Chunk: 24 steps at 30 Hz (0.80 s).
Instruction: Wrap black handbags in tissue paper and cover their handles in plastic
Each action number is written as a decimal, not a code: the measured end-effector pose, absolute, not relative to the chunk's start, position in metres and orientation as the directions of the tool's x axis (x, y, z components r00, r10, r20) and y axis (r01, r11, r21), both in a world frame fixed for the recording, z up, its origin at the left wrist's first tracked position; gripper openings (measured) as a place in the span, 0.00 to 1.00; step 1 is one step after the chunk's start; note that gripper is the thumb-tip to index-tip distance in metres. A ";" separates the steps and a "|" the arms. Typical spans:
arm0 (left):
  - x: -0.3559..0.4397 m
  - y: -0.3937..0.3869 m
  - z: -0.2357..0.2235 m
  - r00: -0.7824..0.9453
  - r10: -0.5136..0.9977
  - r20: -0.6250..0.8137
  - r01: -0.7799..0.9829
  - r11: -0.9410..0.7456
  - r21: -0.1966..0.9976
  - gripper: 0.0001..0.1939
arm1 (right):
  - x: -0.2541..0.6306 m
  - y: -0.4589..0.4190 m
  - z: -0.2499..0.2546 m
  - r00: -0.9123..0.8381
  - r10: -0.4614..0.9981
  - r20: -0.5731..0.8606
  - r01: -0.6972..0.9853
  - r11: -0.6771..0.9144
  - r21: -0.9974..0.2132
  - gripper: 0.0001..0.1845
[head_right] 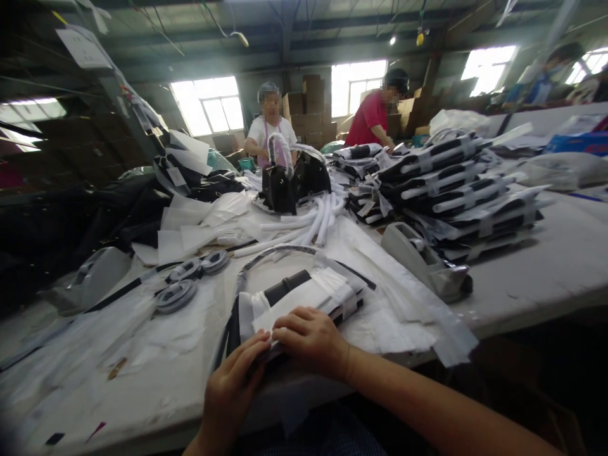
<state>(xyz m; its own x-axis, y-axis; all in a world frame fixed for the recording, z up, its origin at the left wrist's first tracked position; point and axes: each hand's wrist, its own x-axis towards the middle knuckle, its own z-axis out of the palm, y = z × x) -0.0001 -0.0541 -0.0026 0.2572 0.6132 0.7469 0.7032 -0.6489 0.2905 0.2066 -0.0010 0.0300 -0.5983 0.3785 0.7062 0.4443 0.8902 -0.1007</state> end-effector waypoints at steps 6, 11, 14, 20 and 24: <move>-0.005 -0.060 -0.009 0.396 0.481 0.783 0.700 -0.709 0.081 0.15 | 0.214 0.003 0.024 -0.634 0.216 0.742 0.334 0.943 0.010 0.05; -0.007 -0.064 -0.011 0.415 0.486 0.769 0.744 -0.668 0.020 0.16 | 0.222 -0.009 0.019 -0.626 0.267 0.733 0.367 0.930 -0.025 0.10; -0.007 -0.064 -0.010 0.423 0.503 0.754 0.753 -0.658 0.017 0.15 | 0.239 -0.035 0.008 -0.708 0.313 0.633 0.399 0.917 -0.008 0.19; -0.008 -0.063 -0.016 0.413 0.513 0.753 0.727 -0.684 0.067 0.16 | 0.250 -0.074 -0.029 -0.838 0.333 0.433 0.414 0.904 0.105 0.28; -0.012 -0.061 -0.020 0.447 0.500 0.742 0.698 -0.714 0.060 0.19 | 0.227 -0.068 -0.031 -0.766 0.281 0.578 0.387 0.920 0.064 0.19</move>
<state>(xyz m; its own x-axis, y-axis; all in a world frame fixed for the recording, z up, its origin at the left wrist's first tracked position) -0.0118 -0.0610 -0.0196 0.4473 0.4997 0.7418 0.6981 -0.7135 0.0597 0.2274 -0.0680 -0.0310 -0.7658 0.2812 0.5784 0.3865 0.9200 0.0644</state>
